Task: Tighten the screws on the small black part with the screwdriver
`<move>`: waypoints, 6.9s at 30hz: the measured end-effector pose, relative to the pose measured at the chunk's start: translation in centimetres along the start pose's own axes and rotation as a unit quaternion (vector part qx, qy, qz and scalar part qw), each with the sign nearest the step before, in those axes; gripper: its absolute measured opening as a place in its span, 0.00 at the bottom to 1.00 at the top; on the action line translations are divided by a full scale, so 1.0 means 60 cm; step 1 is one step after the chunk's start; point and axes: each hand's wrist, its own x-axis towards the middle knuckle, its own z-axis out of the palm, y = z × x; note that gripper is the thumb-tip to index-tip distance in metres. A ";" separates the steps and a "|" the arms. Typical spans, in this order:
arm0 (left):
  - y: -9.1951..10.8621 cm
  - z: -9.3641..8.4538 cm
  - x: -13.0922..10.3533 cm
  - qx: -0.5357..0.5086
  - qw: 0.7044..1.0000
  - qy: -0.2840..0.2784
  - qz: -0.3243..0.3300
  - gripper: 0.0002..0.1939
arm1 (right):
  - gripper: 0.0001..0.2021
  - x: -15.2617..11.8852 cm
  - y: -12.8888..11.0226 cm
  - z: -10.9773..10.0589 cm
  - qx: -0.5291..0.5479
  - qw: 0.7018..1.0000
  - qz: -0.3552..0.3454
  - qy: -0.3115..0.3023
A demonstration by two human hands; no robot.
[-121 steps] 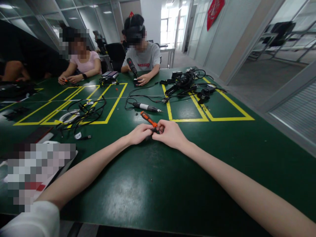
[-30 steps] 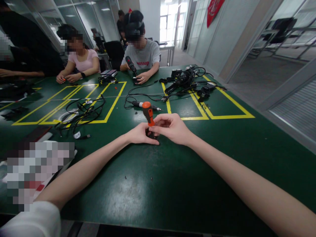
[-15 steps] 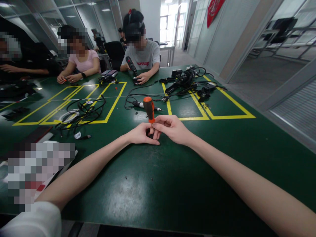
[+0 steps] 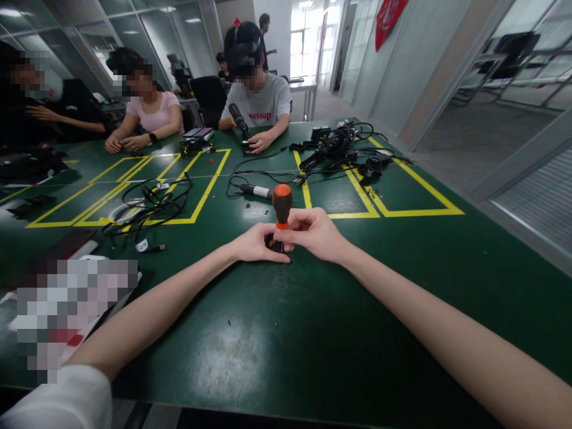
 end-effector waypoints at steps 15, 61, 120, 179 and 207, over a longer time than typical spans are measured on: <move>-0.001 0.000 -0.001 0.010 1.000 0.001 0.014 0.22 | 0.19 0.002 -0.002 -0.003 0.032 0.999 0.024 0.013; 0.004 -0.010 -0.003 -0.027 0.998 -0.056 0.017 0.16 | 0.20 -0.005 0.000 0.007 0.017 0.999 0.009 -0.028; 0.209 -0.073 -0.026 -0.269 0.959 0.083 0.030 0.14 | 0.23 -0.138 0.011 0.113 -0.396 0.831 -0.137 -0.366; 0.218 -0.094 -0.049 0.389 0.895 0.161 0.149 0.08 | 0.11 -0.048 0.060 0.021 -0.472 0.866 -0.120 -0.116; 0.222 -0.091 -0.063 0.406 0.893 0.135 0.141 0.17 | 0.08 -0.054 0.074 0.031 -0.512 0.839 -0.175 -0.057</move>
